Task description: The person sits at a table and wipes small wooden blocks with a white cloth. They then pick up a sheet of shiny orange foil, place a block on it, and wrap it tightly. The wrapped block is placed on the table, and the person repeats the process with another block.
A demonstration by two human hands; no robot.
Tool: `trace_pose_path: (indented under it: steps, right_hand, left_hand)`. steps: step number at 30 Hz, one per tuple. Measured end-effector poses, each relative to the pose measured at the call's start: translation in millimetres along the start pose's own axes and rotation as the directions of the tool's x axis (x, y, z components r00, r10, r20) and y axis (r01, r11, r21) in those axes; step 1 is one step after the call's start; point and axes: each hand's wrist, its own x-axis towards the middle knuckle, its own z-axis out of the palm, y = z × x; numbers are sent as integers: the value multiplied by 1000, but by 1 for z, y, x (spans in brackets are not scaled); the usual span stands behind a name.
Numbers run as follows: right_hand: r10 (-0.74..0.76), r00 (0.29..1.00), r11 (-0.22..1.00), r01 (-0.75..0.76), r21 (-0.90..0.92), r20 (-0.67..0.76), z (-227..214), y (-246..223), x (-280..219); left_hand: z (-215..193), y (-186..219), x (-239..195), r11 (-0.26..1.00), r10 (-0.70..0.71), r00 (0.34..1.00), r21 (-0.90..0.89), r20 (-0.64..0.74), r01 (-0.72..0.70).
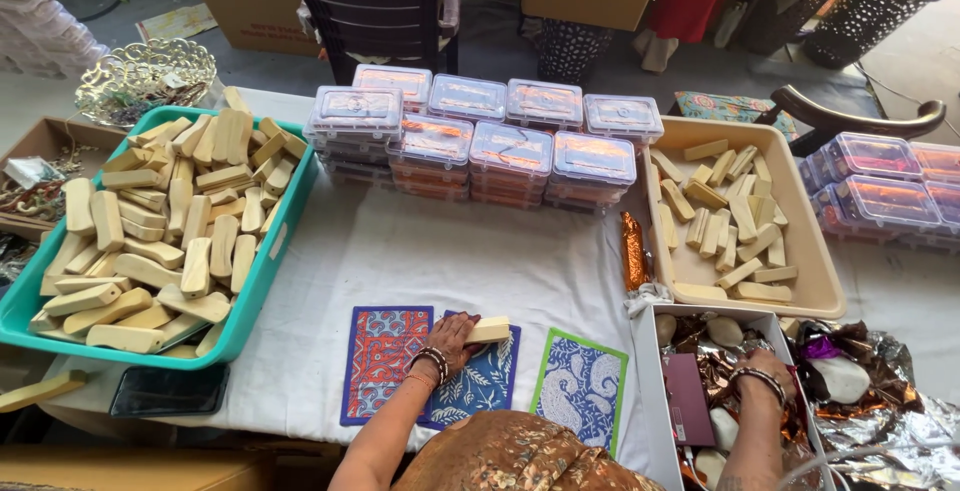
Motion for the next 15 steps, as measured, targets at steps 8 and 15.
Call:
trace_pose_path:
  steps: [8,15]
  right_hand:
    - [77,994,993,-69,-94,83,-8,2,-12]
    - [108,994,992,-107,-65,22,8,17,11]
  left_hand:
    - [-3,3,-1,999,-2,1000,-33,-12,1]
    - [-6,4,-1,1000,-7,1000,-25,1,7]
